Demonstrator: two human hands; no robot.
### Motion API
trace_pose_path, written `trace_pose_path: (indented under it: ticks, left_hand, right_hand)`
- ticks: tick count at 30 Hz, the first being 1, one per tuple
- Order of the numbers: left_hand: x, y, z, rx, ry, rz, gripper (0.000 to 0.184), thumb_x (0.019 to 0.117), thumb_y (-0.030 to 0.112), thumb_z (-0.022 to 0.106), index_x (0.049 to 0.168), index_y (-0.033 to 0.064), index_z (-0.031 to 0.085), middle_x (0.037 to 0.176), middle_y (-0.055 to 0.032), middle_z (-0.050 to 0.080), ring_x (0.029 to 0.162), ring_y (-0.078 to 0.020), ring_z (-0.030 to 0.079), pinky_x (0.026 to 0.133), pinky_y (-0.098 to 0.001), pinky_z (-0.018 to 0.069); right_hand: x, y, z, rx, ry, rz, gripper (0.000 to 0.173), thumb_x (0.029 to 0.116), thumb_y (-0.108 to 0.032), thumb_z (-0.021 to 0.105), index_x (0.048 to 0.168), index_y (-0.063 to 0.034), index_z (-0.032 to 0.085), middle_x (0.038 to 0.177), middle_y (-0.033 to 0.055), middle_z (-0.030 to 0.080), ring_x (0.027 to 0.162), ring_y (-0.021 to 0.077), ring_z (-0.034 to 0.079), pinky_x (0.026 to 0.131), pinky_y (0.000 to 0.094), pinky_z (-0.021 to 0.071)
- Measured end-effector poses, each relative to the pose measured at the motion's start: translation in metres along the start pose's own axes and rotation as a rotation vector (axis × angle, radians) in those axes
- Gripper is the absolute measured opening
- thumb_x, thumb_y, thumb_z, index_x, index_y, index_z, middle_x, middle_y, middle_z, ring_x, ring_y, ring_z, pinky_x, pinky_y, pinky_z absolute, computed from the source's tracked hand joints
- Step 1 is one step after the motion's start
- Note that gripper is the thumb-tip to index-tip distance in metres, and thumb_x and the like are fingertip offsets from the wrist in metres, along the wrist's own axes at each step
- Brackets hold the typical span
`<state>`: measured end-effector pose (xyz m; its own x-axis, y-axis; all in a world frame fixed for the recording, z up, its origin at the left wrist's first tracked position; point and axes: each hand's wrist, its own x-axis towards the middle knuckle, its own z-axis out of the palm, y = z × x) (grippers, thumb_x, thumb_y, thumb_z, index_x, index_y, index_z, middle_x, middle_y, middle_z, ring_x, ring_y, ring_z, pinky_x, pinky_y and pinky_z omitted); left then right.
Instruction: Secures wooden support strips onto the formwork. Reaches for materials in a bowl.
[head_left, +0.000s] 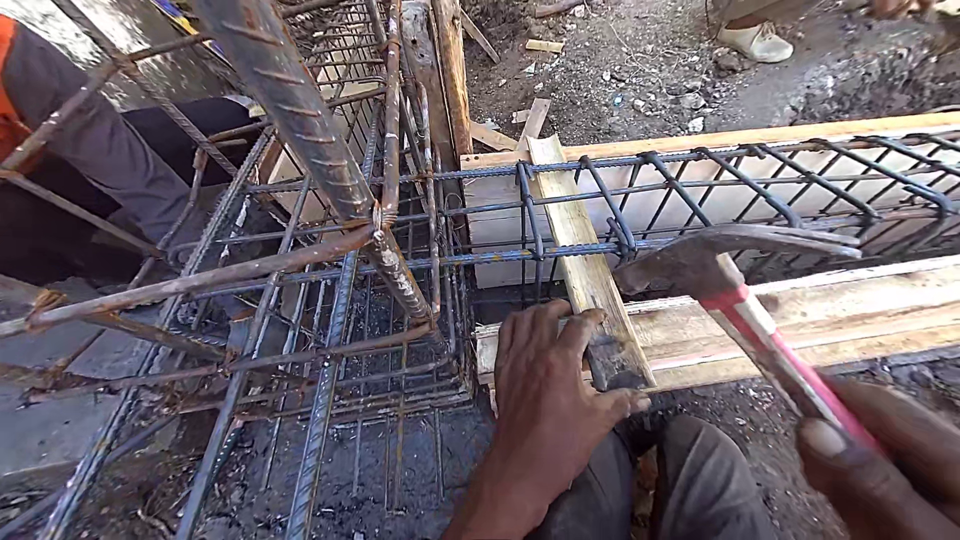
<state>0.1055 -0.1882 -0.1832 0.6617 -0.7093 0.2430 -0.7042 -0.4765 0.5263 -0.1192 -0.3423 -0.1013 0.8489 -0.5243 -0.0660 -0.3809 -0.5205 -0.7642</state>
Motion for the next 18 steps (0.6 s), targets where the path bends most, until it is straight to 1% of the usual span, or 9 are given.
trace_pose_path:
  ticks: [2, 3, 4, 6, 8, 10, 14, 16, 18]
  left_hand:
    - [-0.001, 0.001, 0.001, -0.002, 0.006, 0.005, 0.078, 0.0668, 0.082, 0.073, 0.132, 0.0391, 0.067, 0.132, 0.0103, 0.062, 0.126, -0.0134, 0.053, 0.111, -0.0449, 0.0392]
    - [-0.002, 0.001, 0.001, -0.001, 0.003, 0.005, 0.078, 0.0667, 0.082, 0.074, 0.132, 0.0394, 0.067, 0.132, 0.0105, 0.062, 0.126, -0.0134, 0.053, 0.111, -0.0448, 0.0391]
    - [-0.003, 0.001, 0.001, -0.002, -0.004, 0.002, 0.079, 0.0668, 0.081, 0.074, 0.133, 0.0401, 0.066, 0.133, 0.0110, 0.061, 0.127, -0.0131, 0.052, 0.112, -0.0446, 0.0382]
    - [-0.003, 0.001, 0.000, -0.006, -0.008, 0.000, 0.079, 0.0663, 0.081, 0.075, 0.133, 0.0400, 0.066, 0.133, 0.0113, 0.061, 0.127, -0.0129, 0.052, 0.113, -0.0444, 0.0381]
    - [-0.004, 0.000, -0.001, -0.015, -0.022, -0.002, 0.078, 0.0663, 0.079, 0.076, 0.133, 0.0401, 0.066, 0.133, 0.0119, 0.061, 0.127, -0.0128, 0.052, 0.112, -0.0439, 0.0389]
    - [-0.003, -0.002, -0.003, -0.019, -0.026, 0.000, 0.077, 0.0664, 0.077, 0.078, 0.133, 0.0406, 0.066, 0.133, 0.0124, 0.061, 0.126, -0.0122, 0.052, 0.111, -0.0436, 0.0392]
    - [0.000, -0.004, -0.004, -0.024, -0.038, 0.011, 0.080, 0.0655, 0.080, 0.076, 0.135, 0.0430, 0.064, 0.133, 0.0138, 0.061, 0.126, -0.0106, 0.052, 0.111, -0.0427, 0.0395]
    - [0.001, -0.004, -0.005, -0.020, -0.043, 0.012, 0.080, 0.0646, 0.080, 0.076, 0.135, 0.0432, 0.064, 0.132, 0.0132, 0.061, 0.127, -0.0113, 0.052, 0.111, -0.0435, 0.0393]
    - [0.001, -0.005, -0.006, -0.021, -0.054, 0.017, 0.082, 0.0642, 0.080, 0.077, 0.136, 0.0426, 0.064, 0.134, 0.0122, 0.060, 0.127, -0.0120, 0.051, 0.112, -0.0438, 0.0385]
  right_hand:
    - [0.002, 0.004, 0.022, 0.118, 0.054, 0.091, 0.041, 0.1030, -0.038, 0.062, 0.119, -0.0001, 0.058, 0.080, 0.0126, 0.066, 0.056, 0.0239, 0.063, 0.048, 0.0440, 0.0555]
    - [0.005, 0.004, 0.035, 0.172, 0.098, 0.125, 0.041, 0.1000, -0.040, 0.067, 0.115, -0.0027, 0.058, 0.079, 0.0099, 0.066, 0.053, 0.0220, 0.062, 0.045, 0.0420, 0.0555]
    - [0.010, 0.003, 0.047, 0.221, 0.142, 0.140, 0.042, 0.0972, -0.042, 0.070, 0.114, -0.0054, 0.058, 0.079, 0.0076, 0.068, 0.051, 0.0201, 0.061, 0.043, 0.0396, 0.0548]
    - [0.024, 0.000, 0.071, 0.303, 0.214, 0.152, 0.041, 0.0941, -0.042, 0.073, 0.114, -0.0094, 0.058, 0.081, 0.0050, 0.070, 0.048, 0.0190, 0.060, 0.040, 0.0370, 0.0537]
    - [0.038, -0.001, 0.090, 0.392, 0.274, 0.158, 0.037, 0.0918, -0.039, 0.075, 0.111, -0.0108, 0.060, 0.074, 0.0060, 0.068, 0.042, 0.0205, 0.058, 0.035, 0.0362, 0.0517]
    - [0.048, -0.003, 0.100, 0.488, 0.292, 0.157, 0.033, 0.0904, -0.033, 0.075, 0.107, -0.0093, 0.060, 0.067, 0.0095, 0.064, 0.039, 0.0221, 0.055, 0.033, 0.0360, 0.0500]
    - [0.054, -0.006, 0.101, 0.552, 0.312, 0.176, 0.035, 0.0868, -0.026, 0.077, 0.109, -0.0073, 0.059, 0.072, 0.0109, 0.067, 0.041, 0.0231, 0.057, 0.034, 0.0349, 0.0503]
    - [0.054, -0.008, 0.100, 0.567, 0.315, 0.175, 0.034, 0.0861, -0.022, 0.077, 0.110, -0.0066, 0.058, 0.074, 0.0107, 0.069, 0.042, 0.0224, 0.057, 0.034, 0.0337, 0.0495]
    - [0.055, -0.009, 0.099, 0.576, 0.318, 0.174, 0.035, 0.0853, -0.019, 0.077, 0.111, -0.0057, 0.057, 0.075, 0.0111, 0.069, 0.042, 0.0228, 0.058, 0.034, 0.0337, 0.0498]
